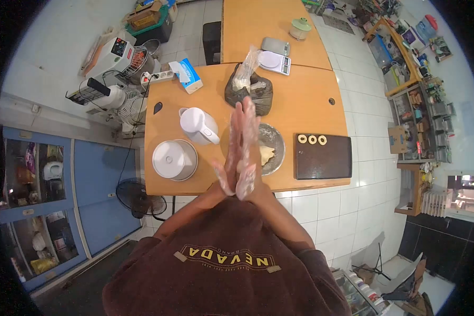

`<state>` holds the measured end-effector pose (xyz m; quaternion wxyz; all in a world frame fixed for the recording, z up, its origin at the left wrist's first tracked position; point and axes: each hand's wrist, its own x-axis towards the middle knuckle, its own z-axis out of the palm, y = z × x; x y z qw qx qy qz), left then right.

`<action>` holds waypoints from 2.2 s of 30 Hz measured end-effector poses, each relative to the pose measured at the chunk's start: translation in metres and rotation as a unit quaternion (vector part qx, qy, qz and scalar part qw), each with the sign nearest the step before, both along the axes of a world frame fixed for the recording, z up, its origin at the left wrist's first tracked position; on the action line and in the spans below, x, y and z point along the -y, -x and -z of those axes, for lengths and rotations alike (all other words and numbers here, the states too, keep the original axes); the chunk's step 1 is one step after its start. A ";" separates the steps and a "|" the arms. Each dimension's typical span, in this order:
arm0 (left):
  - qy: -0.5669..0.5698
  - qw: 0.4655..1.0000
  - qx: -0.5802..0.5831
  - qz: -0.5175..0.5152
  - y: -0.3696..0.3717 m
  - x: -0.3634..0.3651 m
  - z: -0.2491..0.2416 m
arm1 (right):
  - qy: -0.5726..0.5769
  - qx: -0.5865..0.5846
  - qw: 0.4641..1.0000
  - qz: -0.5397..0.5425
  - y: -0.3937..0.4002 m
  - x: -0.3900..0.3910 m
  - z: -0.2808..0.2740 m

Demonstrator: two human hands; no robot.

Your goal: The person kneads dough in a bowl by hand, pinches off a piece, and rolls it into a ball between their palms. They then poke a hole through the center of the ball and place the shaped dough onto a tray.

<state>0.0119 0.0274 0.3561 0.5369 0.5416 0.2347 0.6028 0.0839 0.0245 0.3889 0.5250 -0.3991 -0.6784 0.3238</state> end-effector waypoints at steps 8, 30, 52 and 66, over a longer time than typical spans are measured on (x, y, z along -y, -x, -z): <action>-0.013 0.996 -0.001 -0.093 0.021 -0.021 -0.023 | 0.001 0.021 0.996 -0.090 0.000 0.014 0.029; -0.107 0.993 0.049 -0.028 0.008 0.010 -0.061 | -0.088 -0.027 0.994 -0.052 -0.006 -0.010 -0.002; -0.127 0.992 0.011 0.004 0.023 0.024 -0.050 | -0.097 -0.068 0.991 -0.055 0.005 -0.011 -0.006; -0.020 1.000 -0.019 -0.013 0.016 0.021 -0.012 | 0.006 -0.030 0.999 -0.032 0.000 -0.008 0.013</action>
